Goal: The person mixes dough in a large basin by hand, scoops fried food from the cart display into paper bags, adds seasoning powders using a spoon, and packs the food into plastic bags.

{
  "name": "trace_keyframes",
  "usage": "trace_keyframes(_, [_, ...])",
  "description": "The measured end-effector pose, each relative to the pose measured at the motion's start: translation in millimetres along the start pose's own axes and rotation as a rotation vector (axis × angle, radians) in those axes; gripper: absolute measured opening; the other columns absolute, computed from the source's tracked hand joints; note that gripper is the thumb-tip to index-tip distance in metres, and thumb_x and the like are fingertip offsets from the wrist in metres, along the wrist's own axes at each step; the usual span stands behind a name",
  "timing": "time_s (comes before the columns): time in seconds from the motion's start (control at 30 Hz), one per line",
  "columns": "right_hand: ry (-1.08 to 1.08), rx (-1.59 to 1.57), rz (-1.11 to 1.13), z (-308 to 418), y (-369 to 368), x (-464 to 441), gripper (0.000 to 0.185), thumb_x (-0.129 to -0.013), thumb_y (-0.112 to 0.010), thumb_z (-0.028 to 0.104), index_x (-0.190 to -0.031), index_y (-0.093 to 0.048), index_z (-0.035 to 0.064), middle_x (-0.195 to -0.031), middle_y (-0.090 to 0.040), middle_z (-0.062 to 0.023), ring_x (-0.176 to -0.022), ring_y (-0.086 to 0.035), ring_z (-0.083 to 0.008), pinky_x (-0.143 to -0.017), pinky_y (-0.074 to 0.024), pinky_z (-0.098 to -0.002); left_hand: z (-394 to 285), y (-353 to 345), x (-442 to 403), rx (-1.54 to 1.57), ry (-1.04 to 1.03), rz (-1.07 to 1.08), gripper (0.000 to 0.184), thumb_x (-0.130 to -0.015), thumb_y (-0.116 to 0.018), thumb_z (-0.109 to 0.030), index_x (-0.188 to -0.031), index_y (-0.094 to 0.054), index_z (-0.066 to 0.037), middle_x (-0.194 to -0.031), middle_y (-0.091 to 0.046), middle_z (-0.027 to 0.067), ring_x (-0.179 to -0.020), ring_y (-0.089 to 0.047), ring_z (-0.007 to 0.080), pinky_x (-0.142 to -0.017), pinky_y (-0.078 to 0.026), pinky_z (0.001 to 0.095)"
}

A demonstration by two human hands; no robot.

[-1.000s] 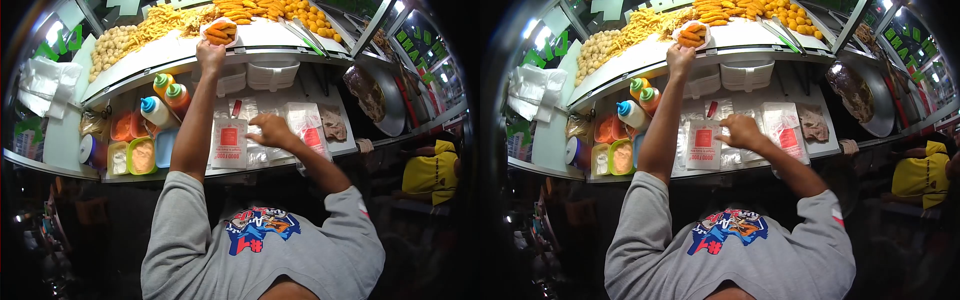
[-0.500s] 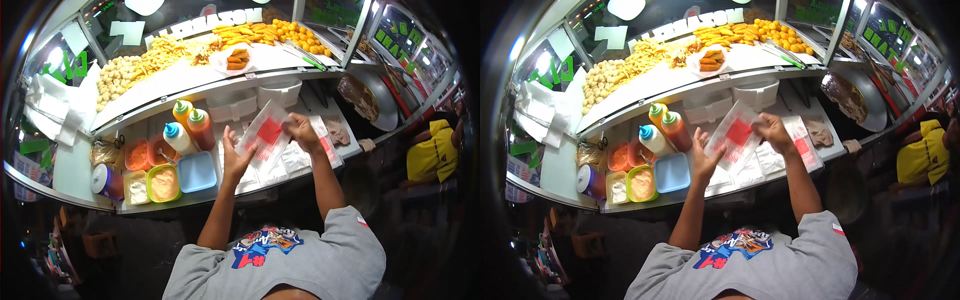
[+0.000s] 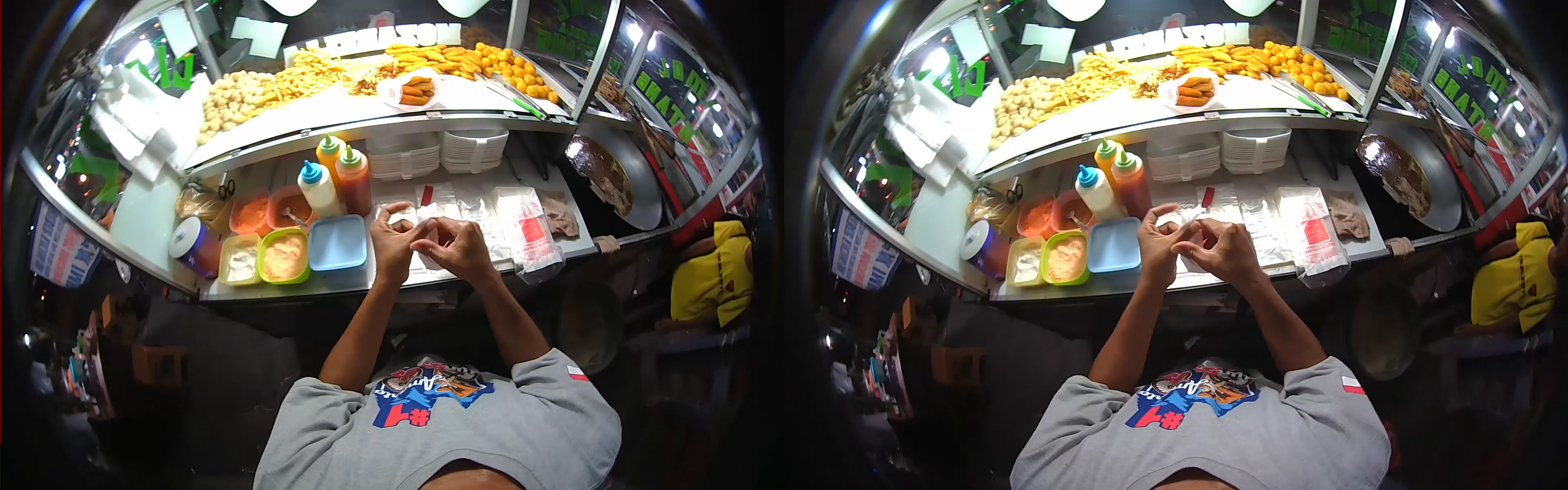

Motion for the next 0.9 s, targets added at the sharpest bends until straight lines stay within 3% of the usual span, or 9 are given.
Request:
trace_keyframes(0.2, [-0.090,-0.667,0.112,-35,12,22,0.018,-0.087,-0.068,0.011,-0.077,-0.068,-0.0037,-0.068,-0.067,-0.0048,-0.060,-0.060,-0.0058,-0.054,-0.0482,-0.0203,-37,-15,37,-0.248,-0.257,0.079,0.019,-0.077,-0.075,-0.001,-0.083,-0.057,-0.003,-0.079,-0.061,0.0027,-0.059,-0.055,0.0040,-0.048,-0.044,0.0192])
trace_keyframes(0.4, [0.211,-0.063,-0.140,-7,72,-10,0.002,-0.075,-0.063,0.000,-0.073,-0.062,-0.0002,-0.059,-0.058,-0.0014,-0.052,-0.051,-0.0048,-0.049,-0.0410,-0.0214,-119,-39,73,-1.161,-0.877,0.335,0.015,-0.068,-0.063,0.007,-0.073,-0.064,-0.007,-0.105,-0.065,0.0037,-0.056,-0.061,0.0171,-0.053,-0.051,0.0314])
trace_keyframes(0.5, [0.255,0.115,-0.009,14,73,-46,0.007,-0.069,-0.064,0.003,-0.074,-0.061,-0.0007,-0.059,-0.058,-0.0027,-0.056,-0.052,-0.0059,-0.050,-0.0415,-0.0237,-124,-29,49,-1.350,-0.794,0.460,0.019,-0.068,-0.056,0.006,-0.069,-0.068,-0.009,-0.113,-0.067,0.0029,-0.069,-0.069,0.0210,-0.056,-0.054,0.0308])
trace_keyframes(0.6, [0.347,-0.094,0.382,13,77,-107,0.014,-0.085,-0.066,0.016,-0.089,-0.069,0.0025,-0.081,-0.070,-0.0057,-0.074,-0.064,-0.0118,-0.070,-0.0510,-0.0273,-158,-13,18,-1.265,-0.832,0.305,0.028,-0.073,-0.052,0.008,-0.086,-0.073,-0.004,-0.102,-0.070,0.0098,-0.085,-0.070,0.0262,-0.072,-0.056,0.0313])
trace_keyframes(0.7, [0.128,0.314,-0.141,-73,160,-222,0.025,-0.087,-0.063,0.025,-0.095,-0.070,0.0026,-0.088,-0.071,-0.0111,-0.084,-0.066,-0.0169,-0.075,-0.0514,-0.0315,-207,40,-5,-1.080,-0.842,0.115,0.028,-0.076,-0.049,0.009,-0.092,-0.071,0.002,-0.101,-0.070,0.0159,-0.095,-0.068,0.0269,-0.084,-0.053,0.0328])
trace_keyframes(0.73, [0.287,0.628,-0.554,-83,189,-238,0.029,-0.083,-0.067,0.032,-0.092,-0.070,0.0041,-0.087,-0.070,-0.0131,-0.085,-0.067,-0.0241,-0.073,-0.0518,-0.0370,-223,65,-11,-1.032,-0.843,0.044,0.027,-0.077,-0.049,0.009,-0.093,-0.071,0.003,-0.102,-0.070,0.0162,-0.097,-0.068,0.0262,-0.086,-0.052,0.0329])
trace_keyframes(0.77, [0.103,0.752,-0.467,-108,212,-260,0.044,-0.077,-0.070,0.042,-0.091,-0.067,0.0002,-0.090,-0.068,-0.0179,-0.087,-0.065,-0.0341,-0.072,-0.0505,-0.0427,-238,93,-18,-1.030,-0.870,-0.029,0.027,-0.079,-0.050,0.007,-0.096,-0.070,0.003,-0.103,-0.069,0.0149,-0.097,-0.067,0.0252,-0.087,-0.051,0.0329])
trace_keyframes(0.87, [-0.430,1.179,-0.365,-197,261,-301,0.070,-0.070,-0.072,0.055,-0.110,-0.062,-0.0018,-0.109,-0.064,-0.0229,-0.104,-0.061,-0.0354,-0.086,-0.0490,-0.0431,-268,188,-35,-1.018,-0.866,-0.263,0.026,-0.088,-0.051,-0.001,-0.107,-0.067,0.003,-0.106,-0.068,0.0127,-0.103,-0.063,0.0209,-0.091,-0.048,0.0330])
trace_keyframes(0.9, [-0.542,1.159,-0.375,-219,268,-303,0.079,-0.070,-0.071,0.056,-0.121,-0.056,-0.0030,-0.121,-0.059,-0.0240,-0.112,-0.058,-0.0351,-0.093,-0.0468,-0.0422,-276,208,-39,-0.843,-0.608,-0.414,0.027,-0.091,-0.051,-0.007,-0.113,-0.064,0.002,-0.109,-0.067,0.0130,-0.108,-0.059,0.0182,-0.095,-0.044,0.0322])
Point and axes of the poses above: each hand's wrist, its own x-axis away from the middle knuckle, its own y-axis out of the back of the hand, z = x × y, the point moved 6 cm from there along -x, towards the middle knuckle
